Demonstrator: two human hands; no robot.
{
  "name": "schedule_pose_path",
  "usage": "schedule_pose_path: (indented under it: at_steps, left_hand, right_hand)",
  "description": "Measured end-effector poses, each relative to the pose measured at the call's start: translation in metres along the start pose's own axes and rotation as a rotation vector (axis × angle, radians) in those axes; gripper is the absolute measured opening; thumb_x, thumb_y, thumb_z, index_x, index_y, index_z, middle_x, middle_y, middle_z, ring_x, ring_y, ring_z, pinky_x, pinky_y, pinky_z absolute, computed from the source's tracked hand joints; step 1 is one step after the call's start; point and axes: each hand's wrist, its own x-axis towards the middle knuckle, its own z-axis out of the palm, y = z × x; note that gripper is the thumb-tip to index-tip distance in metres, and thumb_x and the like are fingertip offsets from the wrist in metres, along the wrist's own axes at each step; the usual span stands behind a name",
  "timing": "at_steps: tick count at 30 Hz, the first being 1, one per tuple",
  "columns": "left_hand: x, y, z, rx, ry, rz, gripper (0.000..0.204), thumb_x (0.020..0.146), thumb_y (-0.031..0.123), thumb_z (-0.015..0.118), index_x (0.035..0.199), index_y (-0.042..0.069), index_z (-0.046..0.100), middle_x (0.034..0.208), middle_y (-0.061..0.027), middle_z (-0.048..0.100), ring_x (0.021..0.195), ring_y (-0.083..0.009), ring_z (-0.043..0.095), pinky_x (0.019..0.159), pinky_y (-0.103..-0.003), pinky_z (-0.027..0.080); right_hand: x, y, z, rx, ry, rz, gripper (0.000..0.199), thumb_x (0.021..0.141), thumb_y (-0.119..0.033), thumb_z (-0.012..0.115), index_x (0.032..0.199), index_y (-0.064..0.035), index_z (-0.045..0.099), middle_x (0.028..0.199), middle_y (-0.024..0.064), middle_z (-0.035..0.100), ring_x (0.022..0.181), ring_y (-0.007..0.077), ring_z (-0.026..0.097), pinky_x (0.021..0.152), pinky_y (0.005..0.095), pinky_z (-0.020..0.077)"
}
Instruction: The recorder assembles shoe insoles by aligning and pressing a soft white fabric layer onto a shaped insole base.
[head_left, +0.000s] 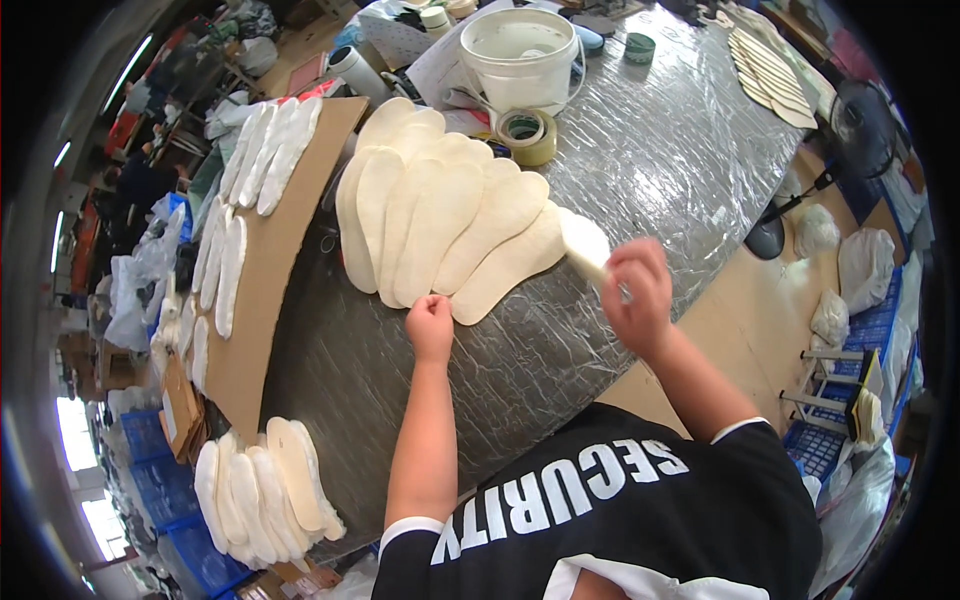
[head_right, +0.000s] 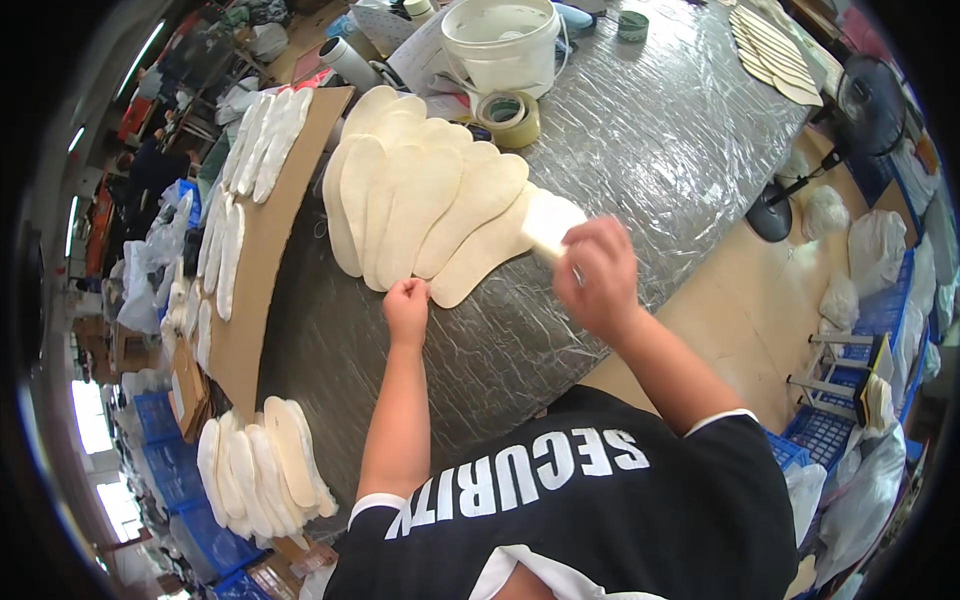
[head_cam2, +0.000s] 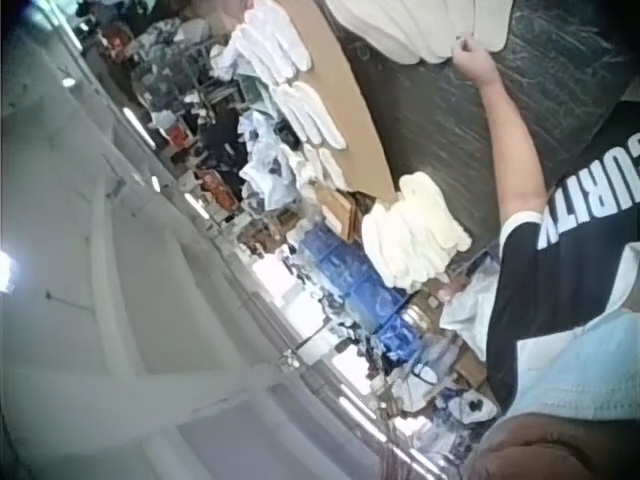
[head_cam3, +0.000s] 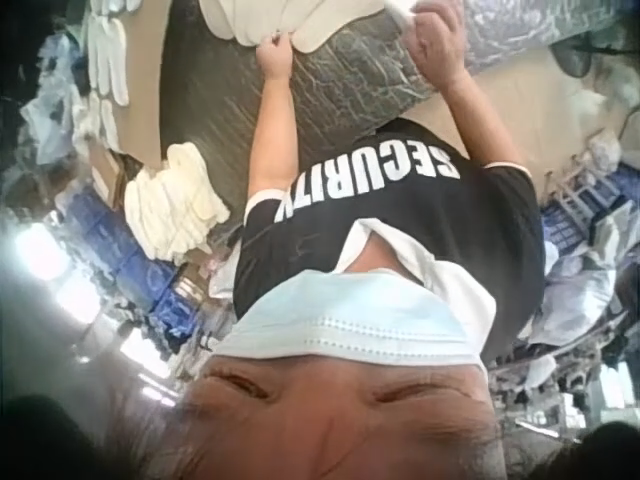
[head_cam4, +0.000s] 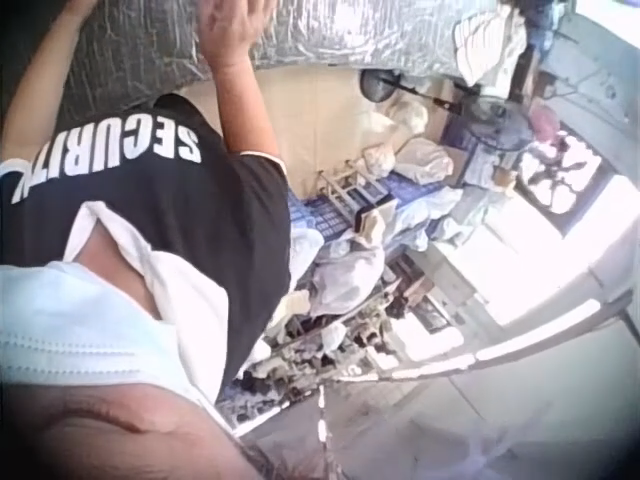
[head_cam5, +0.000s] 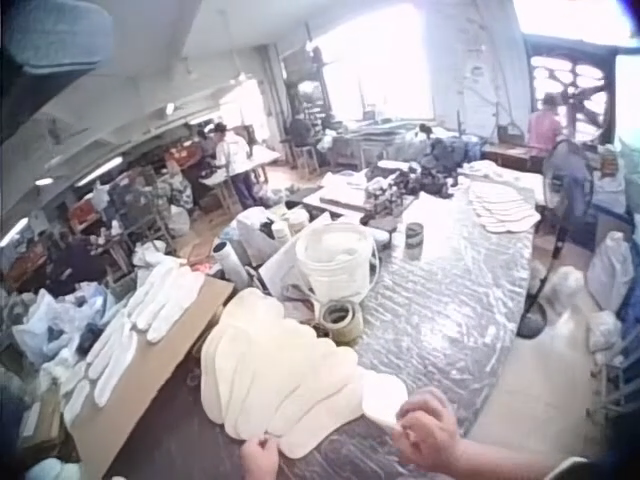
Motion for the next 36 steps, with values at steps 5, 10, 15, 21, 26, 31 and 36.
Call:
schedule_pose_path:
  at_steps: [5, 10, 15, 21, 26, 31, 36]
  left_hand:
    - [-0.053, 0.047, -0.03, -1.001, -0.432, -0.354, 0.019, 0.092, 0.011, 0.059, 0.105, 0.0, 0.053, 0.087, -0.0104, 0.065, 0.072, -0.0176, 0.064, 0.066, -0.031, 0.054]
    - [-0.123, 0.012, -0.077, -0.645, -0.425, -0.368, 0.037, 0.082, -0.006, 0.063, 0.115, 0.0, 0.048, 0.1, -0.0126, 0.064, 0.093, -0.0177, 0.063, 0.081, -0.029, 0.053]
    - [-0.162, -0.046, -0.143, -0.373, -0.387, -0.457, 0.02, 0.087, -0.002, 0.056, 0.106, -0.002, 0.06, 0.098, -0.0108, 0.067, 0.094, -0.0156, 0.063, 0.082, -0.029, 0.051]
    - [-0.124, -0.063, -0.224, 0.262, -0.071, -0.172, 0.019, 0.09, 0.014, 0.054, 0.094, 0.001, 0.067, 0.089, -0.0144, 0.07, 0.085, -0.0272, 0.067, 0.077, -0.036, 0.051]
    - [0.013, -0.052, -0.298, 0.488, 0.419, 0.074, 0.017, 0.085, 0.017, 0.06, 0.087, 0.001, 0.065, 0.081, -0.0197, 0.066, 0.079, -0.0344, 0.065, 0.07, -0.041, 0.051]
    - [0.134, -0.072, -0.334, 0.937, 0.521, -0.017, 0.014, 0.083, 0.018, 0.063, 0.091, 0.007, 0.067, 0.094, -0.0114, 0.065, 0.095, -0.0326, 0.06, 0.081, -0.043, 0.049]
    - [0.179, -0.078, -0.344, 1.183, 0.507, -0.156, 0.017, 0.083, 0.019, 0.061, 0.098, 0.012, 0.067, 0.104, -0.008, 0.064, 0.113, -0.0279, 0.052, 0.092, -0.047, 0.04]
  right_hand:
    - [-0.046, -0.047, 0.034, 0.245, -0.368, -0.266, 0.02, 0.066, -0.016, 0.073, 0.073, -0.0104, 0.055, 0.091, 0.0063, 0.058, 0.082, 0.0235, 0.056, 0.07, 0.0374, 0.0453]
    - [-0.108, -0.088, 0.091, 0.55, -0.779, -0.279, 0.029, 0.072, -0.036, 0.073, 0.08, -0.0109, 0.061, 0.092, 0.0058, 0.059, 0.091, 0.0254, 0.056, 0.08, 0.0393, 0.0429]
    - [-0.104, -0.089, 0.1, 0.691, -0.855, -0.316, 0.015, 0.074, -0.021, 0.072, 0.079, -0.0116, 0.061, 0.085, 0.003, 0.059, 0.088, 0.0243, 0.056, 0.08, 0.0395, 0.0416]
    - [-0.11, -0.045, 0.112, 0.313, -0.728, -0.139, 0.01, 0.071, -0.013, 0.071, 0.077, -0.0112, 0.063, 0.086, 0.0031, 0.061, 0.088, 0.0261, 0.055, 0.079, 0.0414, 0.041]
    - [-0.124, -0.025, 0.111, 0.251, -0.698, -0.049, 0.022, 0.069, -0.013, 0.071, 0.088, -0.0091, 0.061, 0.098, 0.0093, 0.058, 0.094, 0.0322, 0.052, 0.084, 0.0438, 0.0408]
    - [-0.13, -0.024, 0.111, 0.122, -0.797, 0.001, 0.031, 0.068, -0.024, 0.072, 0.091, -0.0067, 0.06, 0.096, 0.0126, 0.054, 0.093, 0.0338, 0.05, 0.081, 0.0448, 0.0396]
    - [-0.129, -0.026, 0.111, 0.065, -0.88, -0.01, 0.027, 0.065, -0.032, 0.075, 0.074, -0.0097, 0.063, 0.092, 0.0085, 0.054, 0.09, 0.0304, 0.05, 0.08, 0.0429, 0.0383]
